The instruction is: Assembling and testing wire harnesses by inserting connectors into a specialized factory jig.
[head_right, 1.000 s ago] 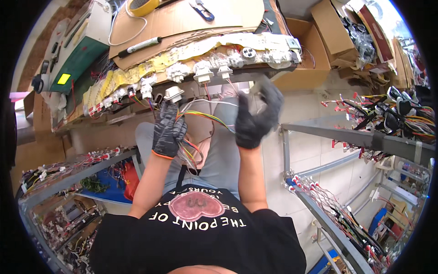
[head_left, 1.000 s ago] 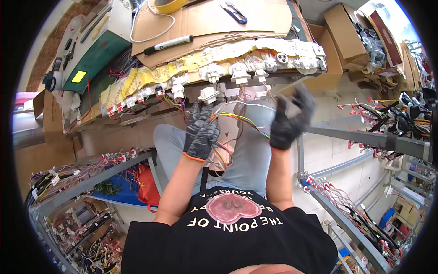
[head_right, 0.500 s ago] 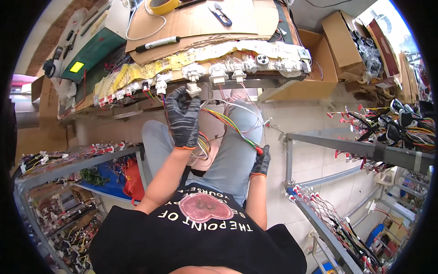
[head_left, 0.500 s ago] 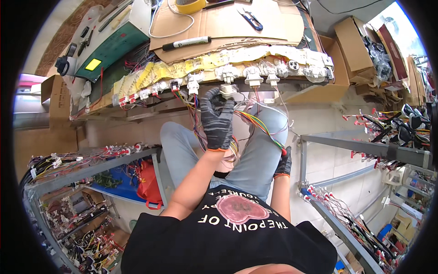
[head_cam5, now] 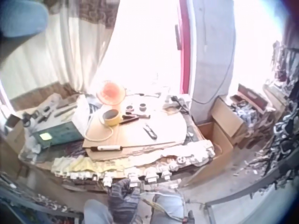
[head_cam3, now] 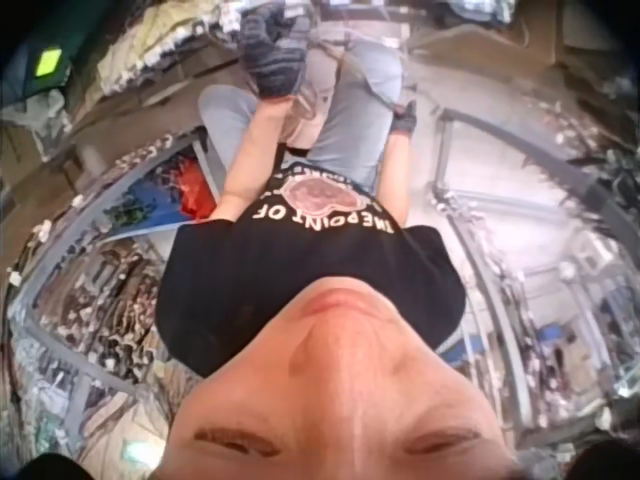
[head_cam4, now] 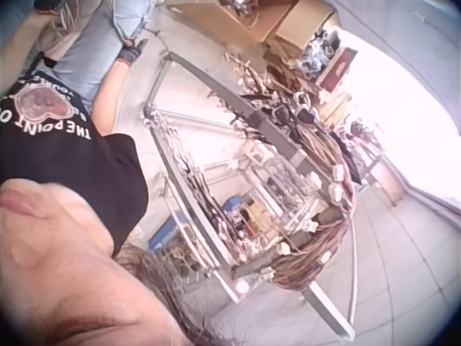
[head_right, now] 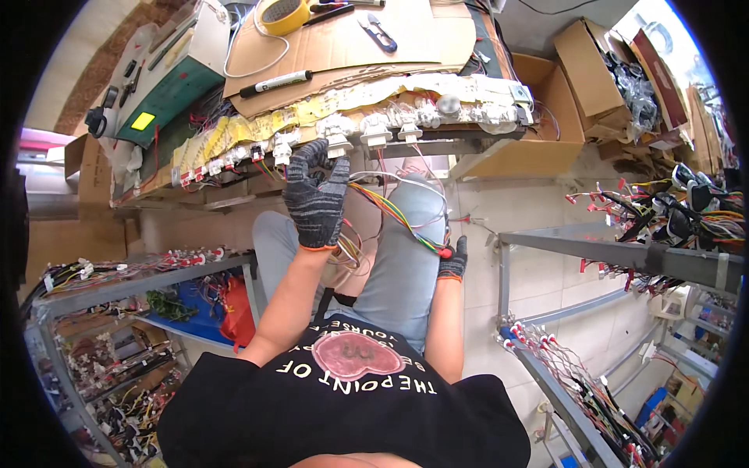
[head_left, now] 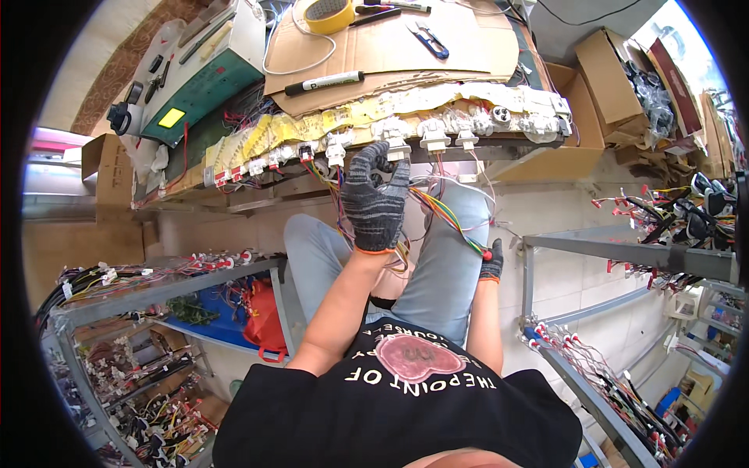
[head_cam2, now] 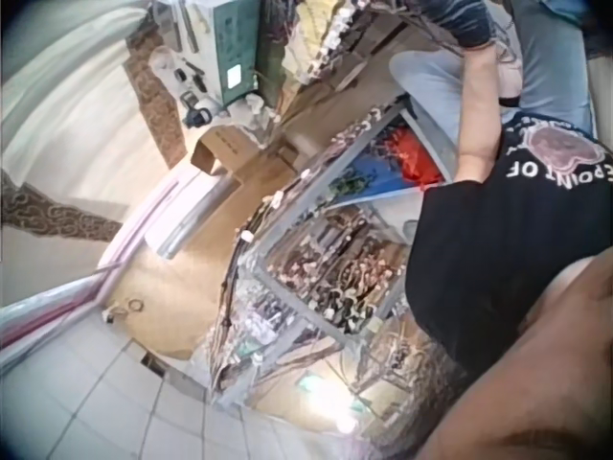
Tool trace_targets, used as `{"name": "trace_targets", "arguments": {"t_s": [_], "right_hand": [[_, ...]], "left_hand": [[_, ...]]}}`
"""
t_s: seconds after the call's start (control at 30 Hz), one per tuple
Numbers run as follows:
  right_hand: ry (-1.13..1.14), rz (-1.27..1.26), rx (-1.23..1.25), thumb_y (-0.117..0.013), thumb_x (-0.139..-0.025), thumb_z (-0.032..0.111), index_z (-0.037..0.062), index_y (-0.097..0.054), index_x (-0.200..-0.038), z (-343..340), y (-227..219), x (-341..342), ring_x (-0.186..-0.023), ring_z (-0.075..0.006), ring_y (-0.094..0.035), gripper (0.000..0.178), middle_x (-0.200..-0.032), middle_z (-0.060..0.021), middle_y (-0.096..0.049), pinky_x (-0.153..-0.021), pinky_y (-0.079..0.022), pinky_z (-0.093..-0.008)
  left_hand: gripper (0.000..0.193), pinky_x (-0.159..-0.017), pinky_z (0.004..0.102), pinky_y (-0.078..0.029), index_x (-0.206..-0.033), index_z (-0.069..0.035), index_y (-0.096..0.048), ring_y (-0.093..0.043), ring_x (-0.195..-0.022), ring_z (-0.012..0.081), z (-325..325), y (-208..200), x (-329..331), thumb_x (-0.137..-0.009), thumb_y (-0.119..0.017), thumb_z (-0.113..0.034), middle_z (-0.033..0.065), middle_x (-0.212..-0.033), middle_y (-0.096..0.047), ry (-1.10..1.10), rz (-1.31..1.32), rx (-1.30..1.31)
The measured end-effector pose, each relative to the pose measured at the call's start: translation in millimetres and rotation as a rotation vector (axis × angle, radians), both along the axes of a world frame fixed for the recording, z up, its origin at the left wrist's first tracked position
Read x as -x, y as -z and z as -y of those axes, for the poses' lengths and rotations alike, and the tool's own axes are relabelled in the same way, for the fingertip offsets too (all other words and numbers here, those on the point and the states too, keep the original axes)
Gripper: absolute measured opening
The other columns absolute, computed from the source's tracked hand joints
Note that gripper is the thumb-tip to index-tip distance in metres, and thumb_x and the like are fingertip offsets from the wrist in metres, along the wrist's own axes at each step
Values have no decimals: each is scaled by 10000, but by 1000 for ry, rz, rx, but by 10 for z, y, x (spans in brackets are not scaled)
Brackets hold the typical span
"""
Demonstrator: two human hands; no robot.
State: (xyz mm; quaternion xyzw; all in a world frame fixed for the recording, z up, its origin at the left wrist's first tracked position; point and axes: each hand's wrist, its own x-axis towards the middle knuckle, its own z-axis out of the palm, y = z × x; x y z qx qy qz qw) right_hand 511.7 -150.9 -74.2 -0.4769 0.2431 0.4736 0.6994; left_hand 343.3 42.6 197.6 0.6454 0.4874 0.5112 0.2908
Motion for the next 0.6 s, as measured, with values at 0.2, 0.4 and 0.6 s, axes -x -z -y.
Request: {"name": "trace_targets", "arguments": {"t_s": [0.2, 0.4, 0.6], "right_hand": [[264, -259, -212, -492, -840, 439, -67, -335, -1276, -201, -260, -95, -1179, -283, -406, 687, -1287, -180, -415, -1025, -297, -381], [224, -349, -333, -530, -821, 471, 13, -524, -1114, -518, -1001, -48, -969, -274, -523, 544, -1082, -167, -563, -882, -425, -370], [308, -476, -822, -503, -798, 469, 1, -521, -1105, -687, -954, -338, -846, -249, -525, 560, -973, -119, -593, -851, -389, -414]], "left_hand": [[352, -677, 263, -465, -1003, -6, -551, -545, -703, 112, -152, -26, 48, -689, -708, -26, 47, -799, -596, 118, 50, 104], [512, -675, 289, -433, -1068, -9, -503, -503, -699, 147, -203, -136, 145, -638, -763, -106, 50, -761, -525, 59, -220, -10], [603, -670, 278, -423, -1111, -19, -487, -435, -681, 142, -222, -135, 167, -607, -795, -139, 34, -761, -473, 54, -301, 62]]}}
